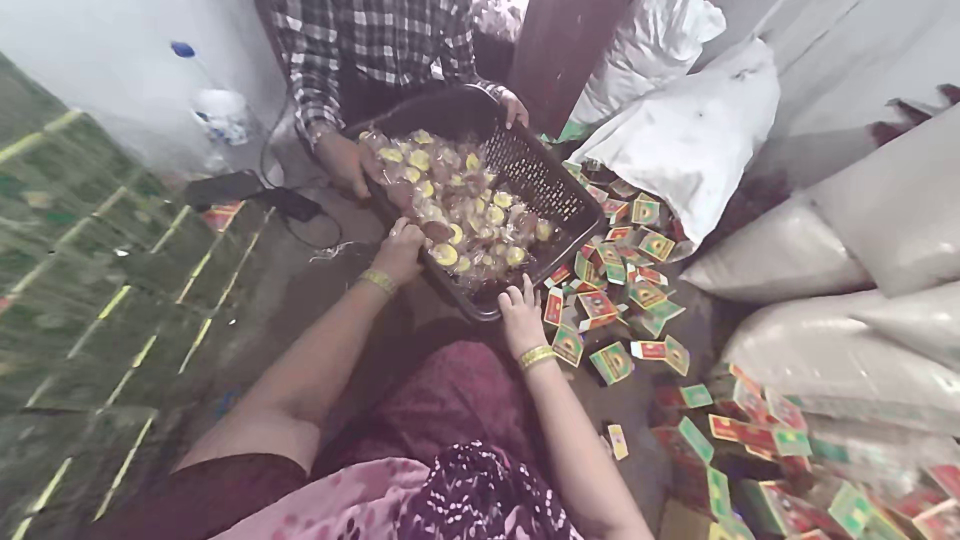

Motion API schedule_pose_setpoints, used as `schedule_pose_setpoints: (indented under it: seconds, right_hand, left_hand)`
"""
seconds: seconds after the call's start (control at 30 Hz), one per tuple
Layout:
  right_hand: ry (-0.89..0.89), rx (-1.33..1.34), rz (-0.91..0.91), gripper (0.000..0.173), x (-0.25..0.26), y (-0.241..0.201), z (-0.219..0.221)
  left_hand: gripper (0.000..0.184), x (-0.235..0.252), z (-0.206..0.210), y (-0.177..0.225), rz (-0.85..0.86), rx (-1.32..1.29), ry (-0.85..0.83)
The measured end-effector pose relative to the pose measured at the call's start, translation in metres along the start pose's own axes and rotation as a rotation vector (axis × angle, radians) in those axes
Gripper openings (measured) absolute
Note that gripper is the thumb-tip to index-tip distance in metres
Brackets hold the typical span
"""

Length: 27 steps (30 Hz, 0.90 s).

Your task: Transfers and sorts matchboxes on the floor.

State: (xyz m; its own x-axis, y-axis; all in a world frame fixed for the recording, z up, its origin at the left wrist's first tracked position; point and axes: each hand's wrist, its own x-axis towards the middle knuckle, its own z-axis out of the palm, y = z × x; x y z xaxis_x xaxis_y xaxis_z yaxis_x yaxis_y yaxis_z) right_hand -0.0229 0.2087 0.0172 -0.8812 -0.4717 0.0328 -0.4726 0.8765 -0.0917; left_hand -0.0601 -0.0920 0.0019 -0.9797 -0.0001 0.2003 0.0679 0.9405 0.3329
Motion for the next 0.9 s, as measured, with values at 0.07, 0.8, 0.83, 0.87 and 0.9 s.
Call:
schedule_pose_setpoints:
  seconds: [0.07,0.8,0.83,0.87,0.9]
  right_hand:
    - [0.033,0.027,-0.02,0.029,-0.001,-0.004,0.0]
    - [0.089,0.025,-0.047,0.025,-0.019,-0.025,0.002]
    - [0.084,0.017,-0.042,0.024,-0.017,-0.027,0.002]
    - [0.071,0.004,-0.036,0.023,-0.016,-0.029,0.003]
    - [0.047,-0.007,-0.032,0.023,-0.015,-0.031,0.004]
  left_hand:
    - [0.041,0.0,0.001,-0.003,-0.039,0.019,-0.046]
    - [0.051,-0.026,0.003,-0.008,-0.098,-0.09,-0.125]
    - [0.053,-0.025,0.002,-0.009,-0.107,-0.085,-0.134]
    - [0.054,-0.023,0.002,-0.01,-0.11,-0.075,-0.138]
    - [0.053,-0.02,0.001,-0.01,-0.101,-0.057,-0.127]
